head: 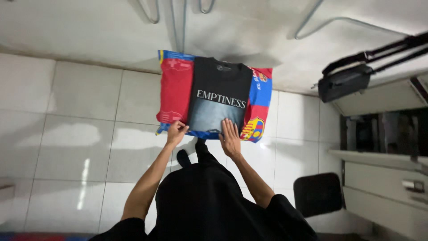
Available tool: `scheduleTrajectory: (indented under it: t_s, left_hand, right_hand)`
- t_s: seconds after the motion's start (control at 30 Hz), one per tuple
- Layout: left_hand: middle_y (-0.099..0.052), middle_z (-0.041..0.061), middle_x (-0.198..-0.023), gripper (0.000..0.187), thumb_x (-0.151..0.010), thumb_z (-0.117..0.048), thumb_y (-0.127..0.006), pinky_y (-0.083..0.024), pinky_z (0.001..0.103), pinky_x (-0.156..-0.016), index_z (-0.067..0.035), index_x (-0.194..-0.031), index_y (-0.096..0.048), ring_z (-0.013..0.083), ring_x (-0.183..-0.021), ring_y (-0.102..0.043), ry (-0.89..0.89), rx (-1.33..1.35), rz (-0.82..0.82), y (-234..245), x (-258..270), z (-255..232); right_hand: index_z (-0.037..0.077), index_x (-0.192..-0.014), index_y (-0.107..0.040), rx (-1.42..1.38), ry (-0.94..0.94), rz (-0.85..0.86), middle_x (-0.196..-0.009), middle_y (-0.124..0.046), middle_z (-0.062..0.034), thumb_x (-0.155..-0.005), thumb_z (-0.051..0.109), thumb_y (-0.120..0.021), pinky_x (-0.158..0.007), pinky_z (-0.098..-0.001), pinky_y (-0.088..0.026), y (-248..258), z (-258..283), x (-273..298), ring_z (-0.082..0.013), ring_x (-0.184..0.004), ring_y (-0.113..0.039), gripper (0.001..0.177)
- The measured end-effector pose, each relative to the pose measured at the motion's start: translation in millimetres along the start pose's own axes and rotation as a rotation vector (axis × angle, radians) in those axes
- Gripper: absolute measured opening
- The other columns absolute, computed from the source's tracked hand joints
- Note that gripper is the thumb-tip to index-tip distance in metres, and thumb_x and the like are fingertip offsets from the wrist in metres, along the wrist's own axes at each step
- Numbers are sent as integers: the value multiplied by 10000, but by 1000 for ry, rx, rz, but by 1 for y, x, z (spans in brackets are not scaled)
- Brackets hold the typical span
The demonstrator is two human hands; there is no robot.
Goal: The person folds a black t-shirt on a bed and then places it into a wardrobe. The person first smooths the shirt on the bed, folds the sleeves and sides inward, and then folds the shirt into a compact rectangle before storing it in a cabinet.
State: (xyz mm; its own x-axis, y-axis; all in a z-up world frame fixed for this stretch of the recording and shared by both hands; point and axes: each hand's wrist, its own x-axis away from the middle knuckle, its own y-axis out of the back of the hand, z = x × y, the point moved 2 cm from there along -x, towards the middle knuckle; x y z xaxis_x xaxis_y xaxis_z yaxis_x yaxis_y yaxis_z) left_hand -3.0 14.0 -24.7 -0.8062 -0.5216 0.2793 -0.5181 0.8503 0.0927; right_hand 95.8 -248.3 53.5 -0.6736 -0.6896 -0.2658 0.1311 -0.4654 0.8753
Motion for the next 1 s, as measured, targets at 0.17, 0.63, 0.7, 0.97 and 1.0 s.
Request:
scheduleTrajectory:
  t_s: [0.17,0.63,0.7,0.97,1.0]
  left_hand:
    - [-654,36,-795,338,-862,-232,-832,-561,259,-623,-59,-1050,-611,102,-714,-632,66,200,-37,-7,-2,-3]
    - [-569,19,-874,352,-967,-299,-755,-667,327,-816,34,-941,-644,137,-835,-682,197,176,439,6,-33,-66]
    - [-636,32,-909,312,-935,-266,-763,-641,318,-814,26,-962,-657,159,-849,-719,243,140,510,14,-37,-69]
    - [-695,163,-1057,331,-863,-217,-775,-559,405,-864,5,-1090,-680,272,-984,-684,257,-467,205,-2,-14,-50]
    - [-676,177,-1108,360,-853,-216,-777,-535,428,-907,-3,-1122,-669,295,-1039,-659,236,-612,118,-7,-3,-63]
  right_hand:
    - [44,-1313,-646,-127,-424,-251,-1376,-627,-147,-1024,182,-620,-1090,-432,-448,-3,-33,28,-335,-1279,-581,321]
    - [69,-1178,-640,-1259,-1027,-177,-925,-676,23,-842,183,-800,-618,-251,-516,32,-89,-14,-72,-793,-656,390]
    - [43,-1209,-657,-1249,-986,-150,-890,-658,9,-882,170,-802,-576,-241,-463,33,-91,-7,-86,-711,-574,380]
    - [-44,-1305,-545,-405,-875,-198,-1147,-579,-172,-858,128,-791,-854,-403,-506,15,-53,16,-303,-1004,-594,538]
    - [-30,-1346,-527,-247,-733,-324,-1232,-548,-201,-846,116,-782,-918,-432,-483,22,-39,16,-342,-1087,-568,580]
